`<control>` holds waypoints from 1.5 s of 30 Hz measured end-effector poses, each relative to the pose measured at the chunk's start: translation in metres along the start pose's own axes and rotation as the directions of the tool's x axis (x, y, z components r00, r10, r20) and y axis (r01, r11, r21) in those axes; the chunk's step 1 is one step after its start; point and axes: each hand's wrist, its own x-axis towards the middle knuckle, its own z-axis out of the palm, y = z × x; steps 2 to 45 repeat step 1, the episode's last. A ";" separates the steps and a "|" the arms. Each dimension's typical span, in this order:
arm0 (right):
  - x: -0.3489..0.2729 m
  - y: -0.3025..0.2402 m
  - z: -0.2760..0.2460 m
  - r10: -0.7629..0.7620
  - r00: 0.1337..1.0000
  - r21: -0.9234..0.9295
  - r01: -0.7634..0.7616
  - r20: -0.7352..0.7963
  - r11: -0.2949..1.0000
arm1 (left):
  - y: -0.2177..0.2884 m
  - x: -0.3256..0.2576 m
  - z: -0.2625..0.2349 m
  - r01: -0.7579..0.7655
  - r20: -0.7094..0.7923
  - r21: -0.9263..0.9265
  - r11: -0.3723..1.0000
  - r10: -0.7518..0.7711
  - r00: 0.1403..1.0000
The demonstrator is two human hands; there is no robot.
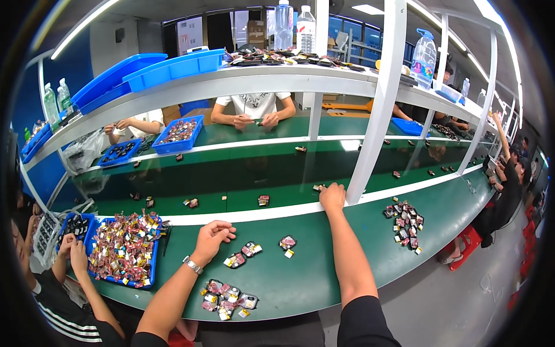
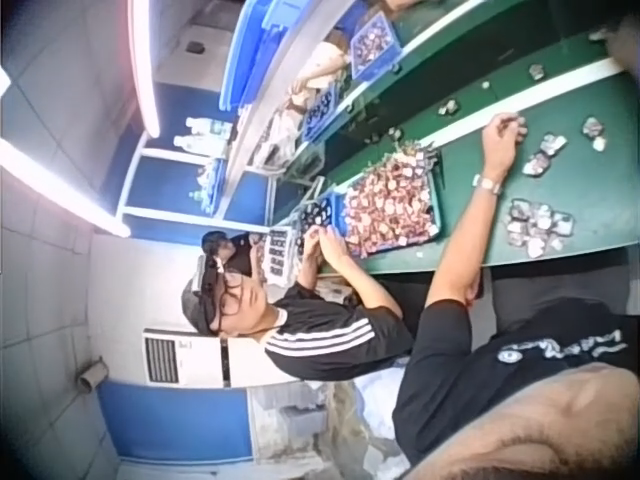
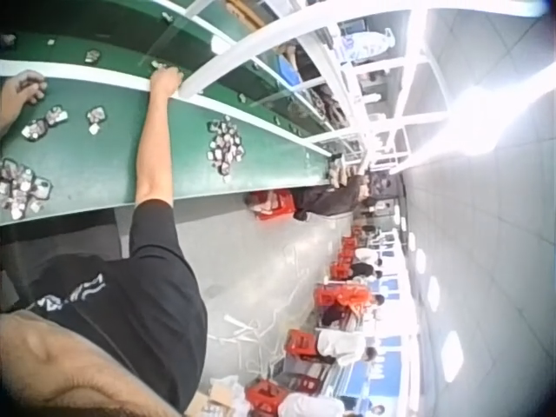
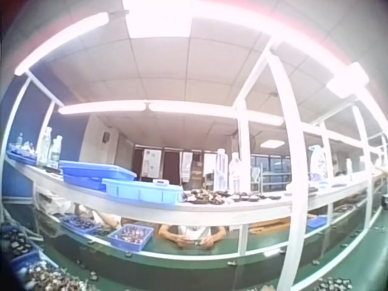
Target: Sorting small plastic toy parts or components into separate piles or containers on an assembly line.
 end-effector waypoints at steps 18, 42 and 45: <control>0.002 0.001 0.001 0.047 0.996 -0.018 -0.046 0.076 0.999 | 0.001 0.000 0.000 0.015 -0.009 -0.002 1.000 -0.015 1.000; 0.002 0.001 0.001 0.047 0.996 -0.018 -0.046 0.076 0.999 | 0.001 0.000 0.000 0.015 -0.009 -0.002 1.000 -0.015 1.000; 0.002 0.001 0.001 0.047 0.996 -0.018 -0.046 0.076 0.999 | 0.001 0.000 0.000 0.015 -0.009 -0.002 1.000 -0.015 1.000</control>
